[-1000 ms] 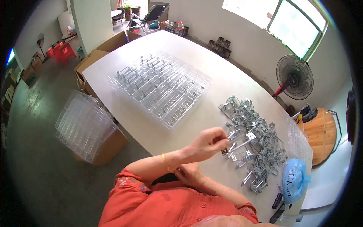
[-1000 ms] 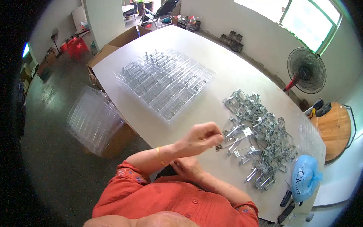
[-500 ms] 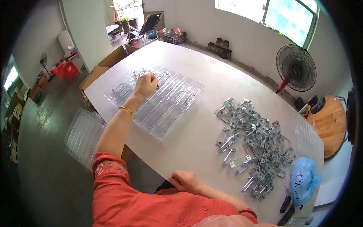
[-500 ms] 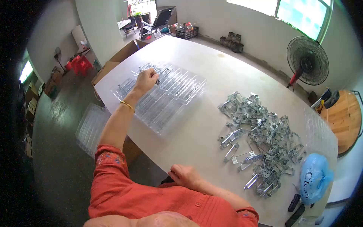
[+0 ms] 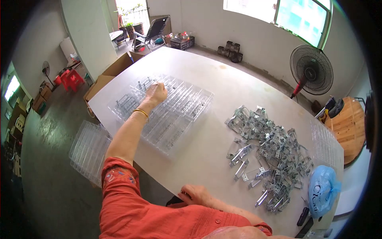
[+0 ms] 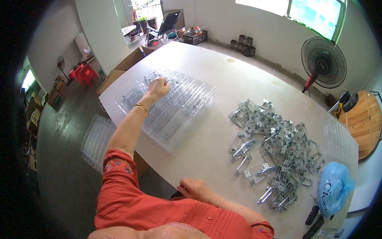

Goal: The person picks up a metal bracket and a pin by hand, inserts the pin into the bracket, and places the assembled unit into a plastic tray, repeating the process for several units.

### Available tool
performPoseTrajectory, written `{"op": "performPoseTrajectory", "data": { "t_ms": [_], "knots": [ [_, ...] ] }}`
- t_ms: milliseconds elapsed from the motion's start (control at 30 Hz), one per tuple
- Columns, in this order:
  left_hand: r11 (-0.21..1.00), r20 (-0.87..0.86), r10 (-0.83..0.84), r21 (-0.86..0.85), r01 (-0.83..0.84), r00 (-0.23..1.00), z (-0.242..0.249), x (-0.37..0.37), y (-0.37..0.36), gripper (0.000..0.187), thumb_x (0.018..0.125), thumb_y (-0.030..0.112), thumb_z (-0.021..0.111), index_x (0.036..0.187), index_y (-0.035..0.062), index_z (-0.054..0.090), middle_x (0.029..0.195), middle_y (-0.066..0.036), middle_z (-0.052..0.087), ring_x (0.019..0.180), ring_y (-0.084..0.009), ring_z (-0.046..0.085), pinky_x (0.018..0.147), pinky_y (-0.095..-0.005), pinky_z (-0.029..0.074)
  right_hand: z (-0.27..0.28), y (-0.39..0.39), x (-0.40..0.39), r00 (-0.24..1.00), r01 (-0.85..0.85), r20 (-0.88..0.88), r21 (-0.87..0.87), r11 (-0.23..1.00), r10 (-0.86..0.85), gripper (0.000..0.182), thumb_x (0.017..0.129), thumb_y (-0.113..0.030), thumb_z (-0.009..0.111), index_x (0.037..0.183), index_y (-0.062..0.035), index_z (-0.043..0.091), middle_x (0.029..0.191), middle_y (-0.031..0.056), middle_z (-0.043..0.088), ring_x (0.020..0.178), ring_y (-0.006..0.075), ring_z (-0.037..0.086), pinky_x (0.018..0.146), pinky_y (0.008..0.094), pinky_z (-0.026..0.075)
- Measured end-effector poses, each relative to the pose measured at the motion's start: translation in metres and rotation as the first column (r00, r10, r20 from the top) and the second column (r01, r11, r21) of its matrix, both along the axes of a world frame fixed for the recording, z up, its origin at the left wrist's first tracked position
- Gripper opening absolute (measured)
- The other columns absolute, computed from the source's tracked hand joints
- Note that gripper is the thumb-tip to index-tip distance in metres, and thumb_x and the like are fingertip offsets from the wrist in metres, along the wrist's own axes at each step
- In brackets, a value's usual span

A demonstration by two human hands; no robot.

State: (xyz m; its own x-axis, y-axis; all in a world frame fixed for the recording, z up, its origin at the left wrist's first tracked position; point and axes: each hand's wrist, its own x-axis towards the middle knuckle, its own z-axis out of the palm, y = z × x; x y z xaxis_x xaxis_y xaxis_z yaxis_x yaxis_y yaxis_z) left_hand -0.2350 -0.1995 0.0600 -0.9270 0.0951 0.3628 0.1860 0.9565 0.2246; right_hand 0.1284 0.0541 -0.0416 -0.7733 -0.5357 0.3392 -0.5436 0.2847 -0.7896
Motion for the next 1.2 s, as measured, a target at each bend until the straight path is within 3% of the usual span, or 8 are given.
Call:
{"op": "performPoseTrajectory", "data": {
  "t_ms": [233, 300, 533, 600, 733, 867, 1000, 1200],
  "knots": [
    [0.996, 0.034, 0.005, -0.092, -0.002, 0.999, -0.004, 0.002, 0.003, 0.03, 0.083, 0.019, 0.057, 0.093, -0.0036, 0.074, 0.109, -0.029, 0.067, 0.103, -0.0413, 0.067, 0.093, -0.045, 0.054, 0.001, 0.001, 0.001, 1.0, 0.008, 0.008, 0.018, 1.0, -0.008, 0.019, 0.091, -0.018, 0.072, 0.088, -0.0063, 0.057, 0.076, 0.013, 0.062, 0.065, 0.0344, 0.064, 0.056, 0.0419, 0.051],
    [0.998, -0.033, -0.003, -0.059, 0.001, 0.999, -0.007, 0.001, 0.002, 0.025, 0.081, 0.018, 0.06, 0.079, -0.0042, 0.07, 0.09, -0.027, 0.07, 0.098, -0.0387, 0.066, 0.09, -0.0462, 0.053, 0.0, 0.001, 0.001, 1.0, 0.004, 0.008, 0.012, 1.0, -0.004, 0.019, 0.091, -0.018, 0.072, 0.088, -0.0063, 0.057, 0.076, 0.013, 0.062, 0.066, 0.0345, 0.064, 0.056, 0.042, 0.051],
    [0.998, -0.036, -0.012, -0.06, 0.01, 0.999, -0.001, 0.006, 0.007, 0.022, 0.078, 0.017, 0.06, 0.08, -0.0024, 0.071, 0.09, -0.026, 0.07, 0.098, -0.0381, 0.066, 0.091, -0.0468, 0.053, 0.001, 0.002, 0.0, 1.0, -0.004, 0.013, 0.001, 1.0, 0.004, 0.018, 0.091, -0.019, 0.072, 0.09, -0.0074, 0.058, 0.077, 0.0128, 0.063, 0.066, 0.0342, 0.064, 0.057, 0.0418, 0.052],
    [0.996, 0.103, 0.049, -0.08, -0.041, 0.993, 0.006, 0.008, 0.011, 0.03, 0.079, 0.018, 0.06, 0.096, -0.0021, 0.074, 0.109, -0.029, 0.067, 0.111, -0.0397, 0.064, 0.099, -0.0445, 0.051, -0.001, 0.002, 0.001, 1.0, 0.002, 0.021, 0.004, 1.0, -0.002, 0.018, 0.091, -0.019, 0.072, 0.09, -0.0075, 0.058, 0.077, 0.0128, 0.063, 0.066, 0.0343, 0.064, 0.057, 0.042, 0.051],
    [0.996, -0.032, 0.01, -0.092, -0.013, 0.999, 0.01, 0.016, 0.021, 0.027, 0.08, 0.019, 0.065, 0.093, -0.0026, 0.072, 0.106, -0.028, 0.066, 0.105, -0.0417, 0.064, 0.095, -0.0464, 0.052, -0.002, 0.002, 0.001, 0.999, -0.001, 0.039, 0.04, 0.999, -0.001, 0.017, 0.093, -0.019, 0.07, 0.091, -0.0076, 0.058, 0.077, 0.0129, 0.064, 0.067, 0.0347, 0.064, 0.058, 0.0427, 0.051],
    [0.964, -0.188, -0.241, 0.062, 0.257, 0.952, 0.046, 0.083, 0.067, 0.016, 0.084, 0.015, 0.066, 0.082, -0.0007, 0.07, 0.093, -0.021, 0.065, 0.088, -0.0379, 0.065, 0.083, -0.0448, 0.053, -0.008, 0.002, 0.002, 0.999, 0.015, 0.05, -0.007, 1.0, -0.014, 0.015, 0.094, -0.018, 0.068, 0.093, -0.0072, 0.058, 0.079, 0.0138, 0.064, 0.069, 0.0354, 0.064, 0.06, 0.0433, 0.052],
    [0.695, -0.124, -0.67, 0.242, 0.677, 0.732, 0.075, 0.192, 0.125, 0.011, 0.084, 0.011, 0.073, 0.084, 0.0029, 0.066, 0.091, -0.015, 0.065, 0.084, -0.0338, 0.064, 0.078, -0.0422, 0.053, -0.016, -0.001, 0.002, 0.994, 0.058, 0.102, -0.141, 0.988, -0.043, 0.012, 0.095, -0.014, 0.066, 0.102, -0.0067, 0.059, 0.083, 0.0161, 0.064, 0.072, 0.0368, 0.064, 0.062, 0.0436, 0.052],
    [0.444, -0.05, -0.872, 0.342, 0.828, 0.488, 0.027, 0.266, 0.189, 0.015, 0.088, 0.016, 0.072, 0.088, 0.0041, 0.064, 0.092, -0.013, 0.062, 0.088, -0.0334, 0.063, 0.079, -0.0429, 0.051, -0.019, 0.001, 0.0, 0.992, 0.017, 0.126, -0.174, 0.985, 0.005, 0.018, 0.096, -0.01, 0.061, 0.113, -0.0068, 0.059, 0.087, 0.0164, 0.065, 0.078, 0.036, 0.066, 0.069, 0.0432, 0.053]
  ]
}}
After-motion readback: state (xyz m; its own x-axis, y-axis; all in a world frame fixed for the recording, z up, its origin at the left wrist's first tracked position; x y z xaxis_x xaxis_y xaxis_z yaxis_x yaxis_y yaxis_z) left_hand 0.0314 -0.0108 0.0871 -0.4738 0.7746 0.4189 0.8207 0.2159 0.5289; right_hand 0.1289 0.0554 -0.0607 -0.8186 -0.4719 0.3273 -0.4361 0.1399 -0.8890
